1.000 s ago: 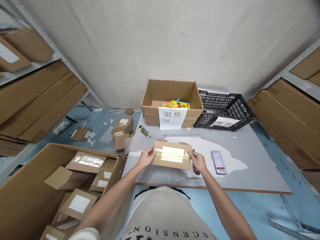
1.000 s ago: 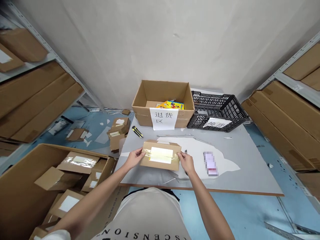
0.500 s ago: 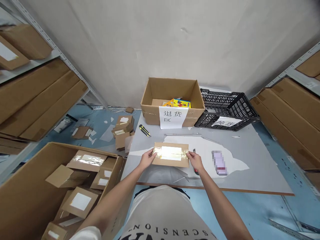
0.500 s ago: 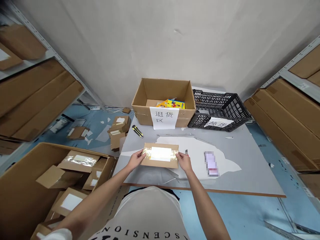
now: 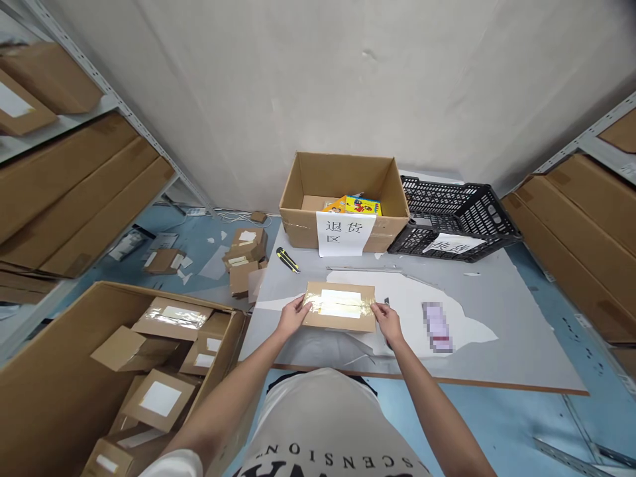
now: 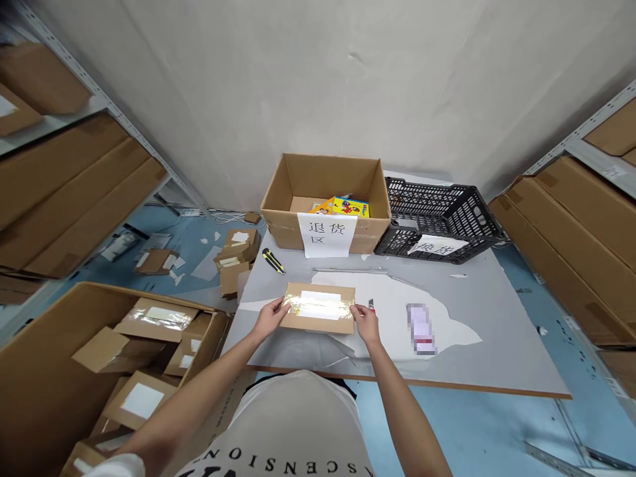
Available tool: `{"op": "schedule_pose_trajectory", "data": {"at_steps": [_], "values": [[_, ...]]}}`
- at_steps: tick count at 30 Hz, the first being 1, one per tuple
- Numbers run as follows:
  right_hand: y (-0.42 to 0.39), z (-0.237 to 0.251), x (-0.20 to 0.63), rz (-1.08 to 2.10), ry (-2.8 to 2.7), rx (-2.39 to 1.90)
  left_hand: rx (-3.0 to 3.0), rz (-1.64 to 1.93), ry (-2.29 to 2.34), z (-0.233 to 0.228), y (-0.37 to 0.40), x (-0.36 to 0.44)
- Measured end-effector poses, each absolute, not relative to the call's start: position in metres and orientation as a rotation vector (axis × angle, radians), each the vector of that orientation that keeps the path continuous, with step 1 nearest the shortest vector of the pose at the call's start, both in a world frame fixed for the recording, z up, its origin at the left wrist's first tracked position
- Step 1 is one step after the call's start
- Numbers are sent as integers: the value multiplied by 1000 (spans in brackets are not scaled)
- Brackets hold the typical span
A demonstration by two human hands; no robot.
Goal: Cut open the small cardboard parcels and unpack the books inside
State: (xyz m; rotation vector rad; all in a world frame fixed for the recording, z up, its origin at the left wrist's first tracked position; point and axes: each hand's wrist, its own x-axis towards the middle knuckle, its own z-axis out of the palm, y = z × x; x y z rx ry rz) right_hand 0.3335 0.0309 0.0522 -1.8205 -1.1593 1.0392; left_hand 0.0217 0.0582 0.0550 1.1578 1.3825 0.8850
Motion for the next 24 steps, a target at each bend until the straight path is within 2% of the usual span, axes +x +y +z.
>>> {"op": "schedule_pose_trajectory", "data": {"at_steps": [7, 15, 24], "values": [[20, 44, 340, 1106, -1155, -1746, 1266, 906, 1422, 56, 47, 21], [0, 31, 367, 719, -1189, -2038, 1339, 883, 1502, 56, 48, 22], [-16, -3, 387, 660, -1420, -2371, 1527, 803, 1653, 67, 46, 27]]}}
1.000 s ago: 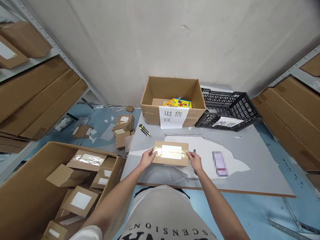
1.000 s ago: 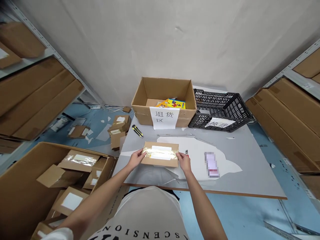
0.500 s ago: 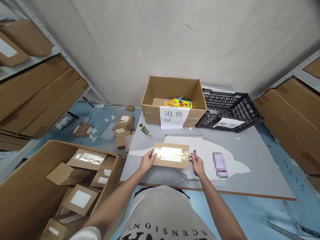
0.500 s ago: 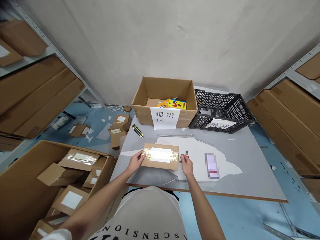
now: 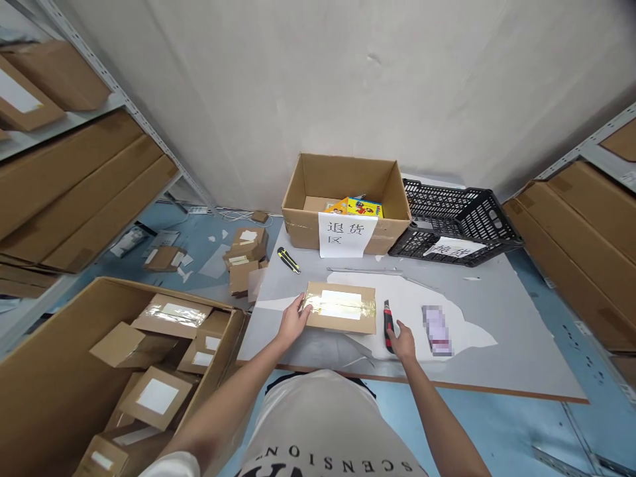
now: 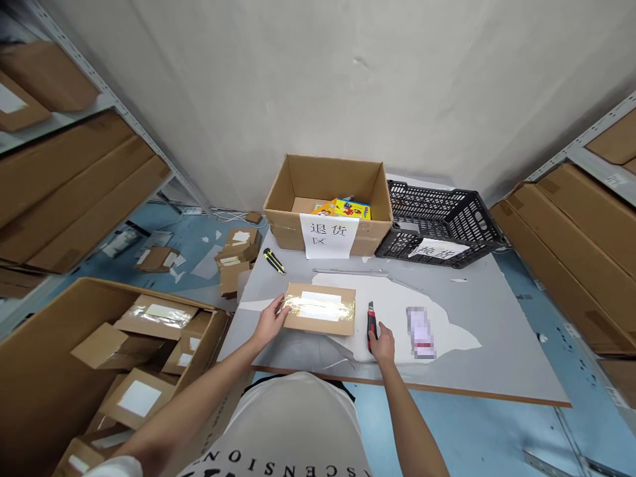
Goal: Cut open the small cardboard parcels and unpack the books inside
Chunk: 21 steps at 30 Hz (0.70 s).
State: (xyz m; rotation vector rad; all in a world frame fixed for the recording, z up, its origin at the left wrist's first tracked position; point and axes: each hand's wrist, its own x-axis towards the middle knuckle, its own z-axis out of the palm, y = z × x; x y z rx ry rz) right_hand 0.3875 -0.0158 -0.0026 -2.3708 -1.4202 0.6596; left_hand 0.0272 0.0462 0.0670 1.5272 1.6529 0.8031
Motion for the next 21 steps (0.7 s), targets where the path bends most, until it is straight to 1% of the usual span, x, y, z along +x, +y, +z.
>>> {"op": "schedule_pose_trajectory", "data": {"at_steps": [5, 10, 16, 21], "values": [[-16, -10, 386, 690, -1539, -2508, 1756, 766, 1653, 76, 39, 32], [-13, -13, 381, 772, -1516, -2640, 2048, 725, 1603, 80, 30, 38], [-7, -18, 379, 838, -1509, -2725, 2498, 445, 1309, 97, 11, 55], [1, -14, 375, 862, -1516, -2754, 2601, 290, 1197, 95, 3, 65]]}}
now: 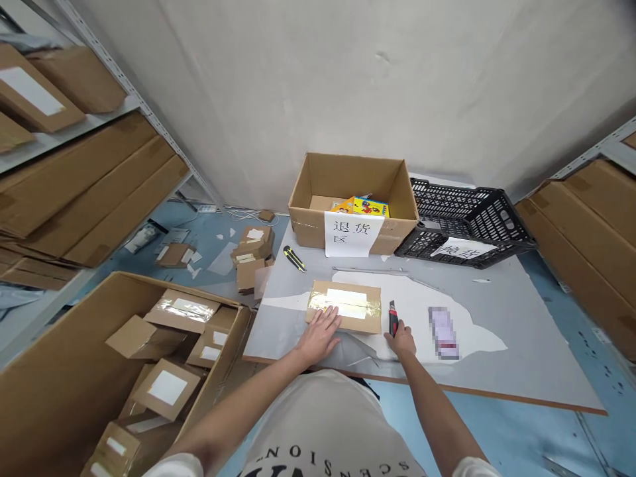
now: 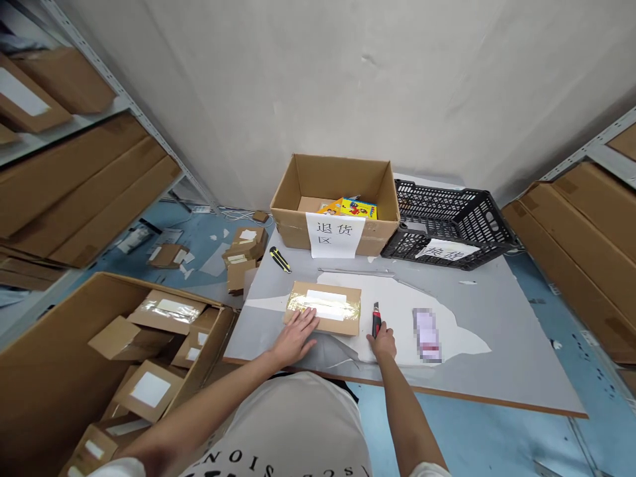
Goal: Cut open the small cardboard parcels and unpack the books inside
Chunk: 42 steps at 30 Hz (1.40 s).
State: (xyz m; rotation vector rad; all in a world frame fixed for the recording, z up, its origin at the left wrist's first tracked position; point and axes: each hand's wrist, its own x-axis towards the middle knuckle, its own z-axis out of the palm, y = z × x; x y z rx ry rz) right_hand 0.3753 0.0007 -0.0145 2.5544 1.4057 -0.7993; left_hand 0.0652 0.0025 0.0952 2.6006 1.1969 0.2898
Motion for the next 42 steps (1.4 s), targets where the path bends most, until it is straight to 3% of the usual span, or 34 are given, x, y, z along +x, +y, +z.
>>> {"op": "schedule_pose_trajectory", "data": {"at_steps": [11, 15, 20, 24, 29, 34, 42], "values": [[6, -2, 373, -854, 1446, 2522, 2556, 236, 1220, 86, 2, 65], [14, 21, 384, -944, 1625, 2699, 2547, 254, 1220, 87, 3, 67], [35, 80, 399, -1488, 1773, 2869, 2543, 299, 1225, 90, 3, 67], [49, 134, 393, -1784, 2129, 2648, 2554, 323, 1239, 92, 5, 67], [59, 187, 355, -1492, 2654, 1948, 2582, 294, 1230, 94, 9, 67], [74, 197, 297, -995, 2836, 1281, 2619, 288, 1202, 90, 10, 66], [99, 178, 254, -718, 2721, 1007, 2650, 338, 1200, 76, 8, 65]]}}
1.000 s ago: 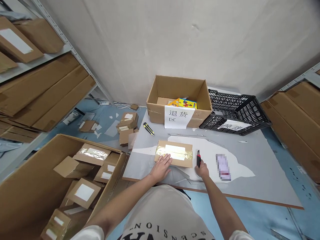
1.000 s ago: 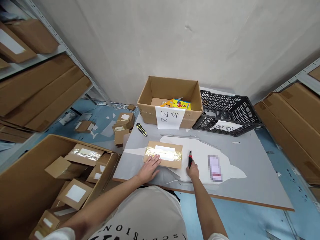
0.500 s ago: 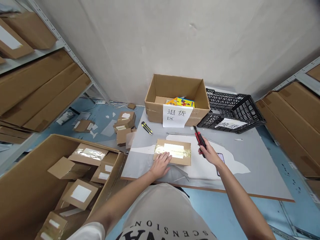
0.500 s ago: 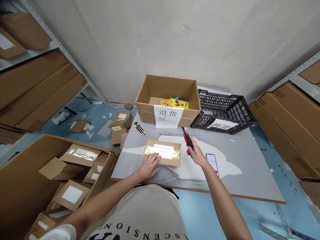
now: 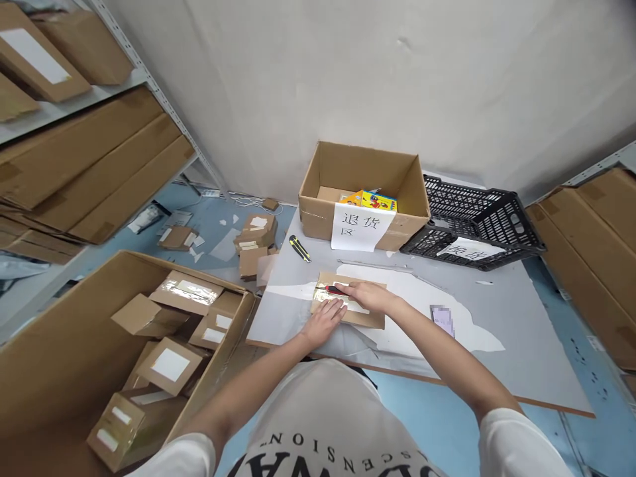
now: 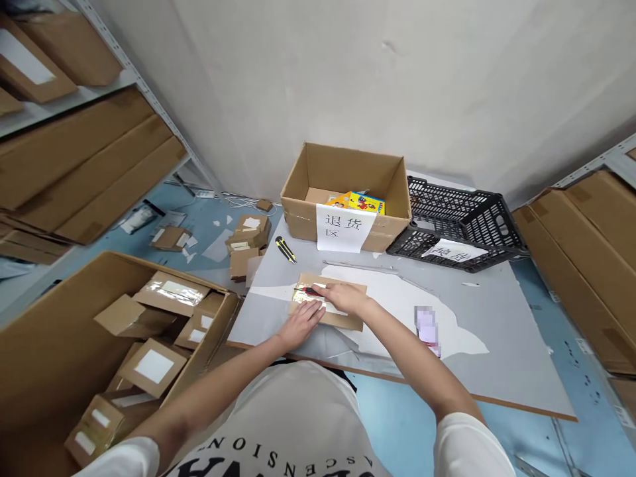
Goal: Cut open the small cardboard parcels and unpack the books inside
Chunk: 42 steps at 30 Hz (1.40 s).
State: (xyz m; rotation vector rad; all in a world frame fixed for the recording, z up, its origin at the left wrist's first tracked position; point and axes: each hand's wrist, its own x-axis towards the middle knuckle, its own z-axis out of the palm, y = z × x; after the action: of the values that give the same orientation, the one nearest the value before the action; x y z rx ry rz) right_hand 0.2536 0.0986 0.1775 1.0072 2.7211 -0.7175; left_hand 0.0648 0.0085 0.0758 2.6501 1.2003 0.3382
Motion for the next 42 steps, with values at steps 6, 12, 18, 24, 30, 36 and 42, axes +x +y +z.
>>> {"op": "schedule_pose_trajectory", "data": {"at_steps": [6, 12, 18, 24, 30, 36, 42], "values": [[99, 171, 252, -607, 2685, 946, 2610, 373, 1217, 71, 7, 64], [96, 180, 245, -437, 2663, 903, 2623, 377, 1221, 67, 8, 64], [89, 198, 228, -335, 2624, 888, 2616, 389, 1208, 68, 9, 64], [93, 207, 218, -273, 2606, 830, 2614, 357, 1200, 71, 11, 64], [97, 202, 228, -259, 2529, 817, 2626, 322, 1201, 67, 10, 63], [94, 201, 243, -299, 2523, 862, 2638, 298, 1218, 61, 9, 64], [89, 206, 266, -365, 2486, 953, 2647, 288, 1220, 62, 9, 66]]}}
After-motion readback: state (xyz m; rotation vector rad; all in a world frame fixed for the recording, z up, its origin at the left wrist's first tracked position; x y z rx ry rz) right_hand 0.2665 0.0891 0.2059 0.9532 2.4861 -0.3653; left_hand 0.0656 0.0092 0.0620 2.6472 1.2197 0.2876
